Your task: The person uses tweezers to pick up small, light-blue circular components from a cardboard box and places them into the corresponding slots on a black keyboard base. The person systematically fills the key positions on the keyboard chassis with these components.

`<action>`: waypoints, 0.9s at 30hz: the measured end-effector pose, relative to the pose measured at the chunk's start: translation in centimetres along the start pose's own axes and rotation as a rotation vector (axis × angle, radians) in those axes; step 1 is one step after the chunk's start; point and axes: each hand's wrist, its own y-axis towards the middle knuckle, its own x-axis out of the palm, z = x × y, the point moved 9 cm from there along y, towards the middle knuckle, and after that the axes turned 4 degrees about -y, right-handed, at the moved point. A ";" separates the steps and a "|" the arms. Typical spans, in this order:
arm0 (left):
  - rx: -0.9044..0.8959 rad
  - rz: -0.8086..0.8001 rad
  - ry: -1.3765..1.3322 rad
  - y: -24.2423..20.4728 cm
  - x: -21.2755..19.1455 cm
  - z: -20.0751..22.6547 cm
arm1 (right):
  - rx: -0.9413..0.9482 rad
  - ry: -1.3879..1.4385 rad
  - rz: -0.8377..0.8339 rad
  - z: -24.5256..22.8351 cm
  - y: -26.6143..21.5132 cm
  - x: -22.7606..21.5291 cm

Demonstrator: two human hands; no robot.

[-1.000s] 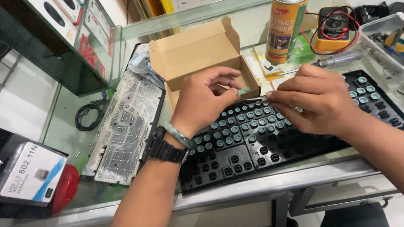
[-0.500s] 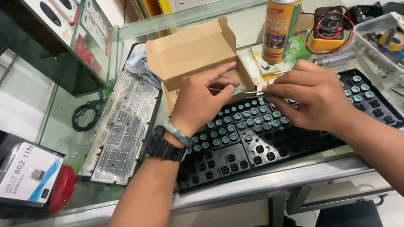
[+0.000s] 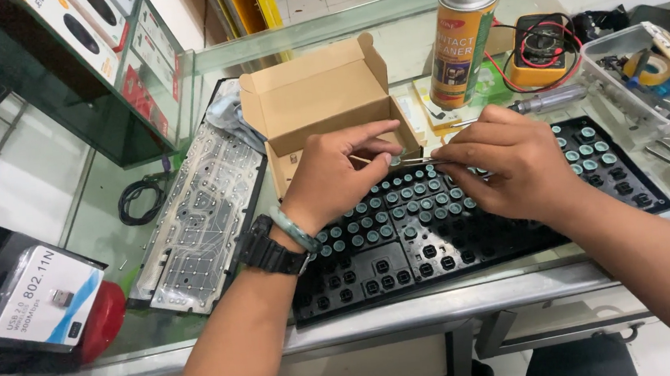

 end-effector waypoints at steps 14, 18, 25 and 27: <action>0.025 -0.053 0.030 0.1 0.2 0.1 | 0.033 0.020 -0.024 0.3 -0.3 0.0; 0.023 -0.061 0.025 0.0 -0.1 0.5 | 0.023 0.005 -0.037 0.1 -0.4 0.0; 0.072 0.028 0.446 0.6 -3.9 -0.3 | -0.023 0.013 -0.129 -1.6 -0.3 0.8; 0.158 0.089 0.550 0.6 -5.5 -0.3 | -0.013 0.033 -0.163 -2.4 -0.2 1.6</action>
